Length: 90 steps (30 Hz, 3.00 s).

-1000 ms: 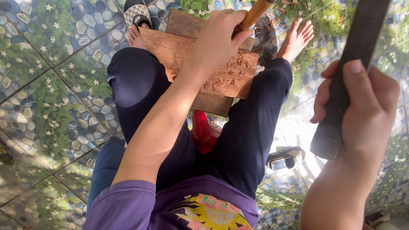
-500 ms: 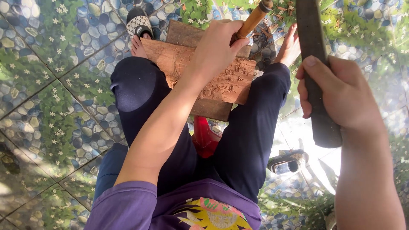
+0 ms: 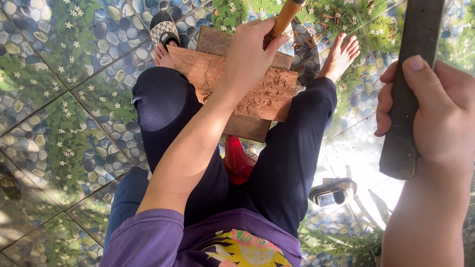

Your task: Carving a decorative design into a piece of wood using a hammer and chisel while sitting on a stool.

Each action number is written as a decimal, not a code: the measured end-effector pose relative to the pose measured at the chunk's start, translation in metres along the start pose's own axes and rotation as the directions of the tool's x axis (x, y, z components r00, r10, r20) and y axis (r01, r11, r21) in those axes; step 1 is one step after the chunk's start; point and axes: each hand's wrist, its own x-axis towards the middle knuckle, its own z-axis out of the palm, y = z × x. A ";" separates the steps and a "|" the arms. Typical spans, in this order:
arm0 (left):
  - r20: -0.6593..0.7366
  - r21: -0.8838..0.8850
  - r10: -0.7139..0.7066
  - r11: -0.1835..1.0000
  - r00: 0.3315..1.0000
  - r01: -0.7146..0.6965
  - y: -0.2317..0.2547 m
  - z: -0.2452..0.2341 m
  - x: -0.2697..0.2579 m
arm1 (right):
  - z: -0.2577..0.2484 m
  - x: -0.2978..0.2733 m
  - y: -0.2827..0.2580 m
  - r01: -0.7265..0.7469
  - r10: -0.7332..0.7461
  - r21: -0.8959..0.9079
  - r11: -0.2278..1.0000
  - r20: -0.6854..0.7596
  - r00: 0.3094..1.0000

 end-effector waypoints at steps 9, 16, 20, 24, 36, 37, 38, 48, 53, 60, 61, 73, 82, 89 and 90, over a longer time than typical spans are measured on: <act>0.018 -0.073 0.064 0.995 0.998 -0.063 0.004 -0.012 0.001 | 0.002 0.001 0.002 -0.022 0.022 0.015 1.000 -0.017 1.000; 0.000 0.004 0.104 0.995 0.995 -0.104 -0.011 -0.002 0.003 | 0.003 0.002 0.005 -0.046 0.047 0.039 0.998 -0.024 0.999; 0.004 0.004 0.090 0.996 0.996 -0.090 -0.010 -0.001 0.003 | 0.004 0.002 0.006 -0.044 0.044 0.040 0.998 -0.007 0.999; -0.001 0.016 0.099 0.995 0.995 -0.099 -0.012 -0.001 0.003 | 0.006 0.002 0.004 -0.036 0.036 0.036 0.999 0.002 0.999; 0.012 0.007 0.085 0.996 0.996 -0.085 -0.006 -0.003 0.002 | 0.009 0.004 0.003 -0.035 0.035 0.072 0.997 0.008 0.999; 0.011 0.007 0.084 0.996 0.996 -0.084 -0.006 -0.003 0.002 | 0.010 0.004 0.003 -0.035 0.034 0.072 0.997 0.009 0.999; 0.012 0.002 0.085 0.996 0.996 -0.085 -0.006 -0.003 0.002 | 0.010 0.003 0.002 -0.039 0.039 0.075 0.996 0.000 0.999; 0.029 -0.001 0.042 0.999 0.999 -0.042 -0.005 -0.002 0.003 | 0.011 0.004 0.002 -0.047 0.049 0.093 0.995 -0.021 0.999; 0.032 0.017 0.009 1.000 0.999 -0.010 -0.003 -0.001 0.003 | 0.010 0.003 -0.001 -0.050 0.051 0.082 0.995 -0.014 0.999; 0.031 -0.004 -0.039 0.999 0.999 0.039 0.001 -0.001 0.003 | 0.016 0.008 0.010 0.095 -0.097 0.078 0.992 0.013 0.995; 0.030 -0.004 -0.045 0.999 0.999 0.045 -0.003 0.002 0.000 | 0.024 0.014 0.009 0.092 -0.094 0.075 0.993 0.018 0.995; 0.132 0.030 -0.147 0.989 0.980 0.144 0.005 0.000 0.002 | 0.027 0.024 -0.021 0.031 -0.031 -0.004 1.000 0.043 0.999; 0.087 -0.046 -0.114 0.992 0.990 0.118 -0.010 0.007 0.001 | 0.029 0.017 -0.006 0.011 -0.017 0.047 0.999 0.133 0.991; 0.046 -0.027 -0.168 0.985 0.985 0.170 -0.023 0.009 0.004 | 0.061 -0.008 0.066 0.139 -0.075 0.530 0.836 -0.141 0.987; 0.039 0.008 -0.199 0.980 0.979 0.199 -0.021 0.009 0.003 | 0.068 -0.013 0.080 0.130 -0.041 0.603 0.787 -0.159 0.987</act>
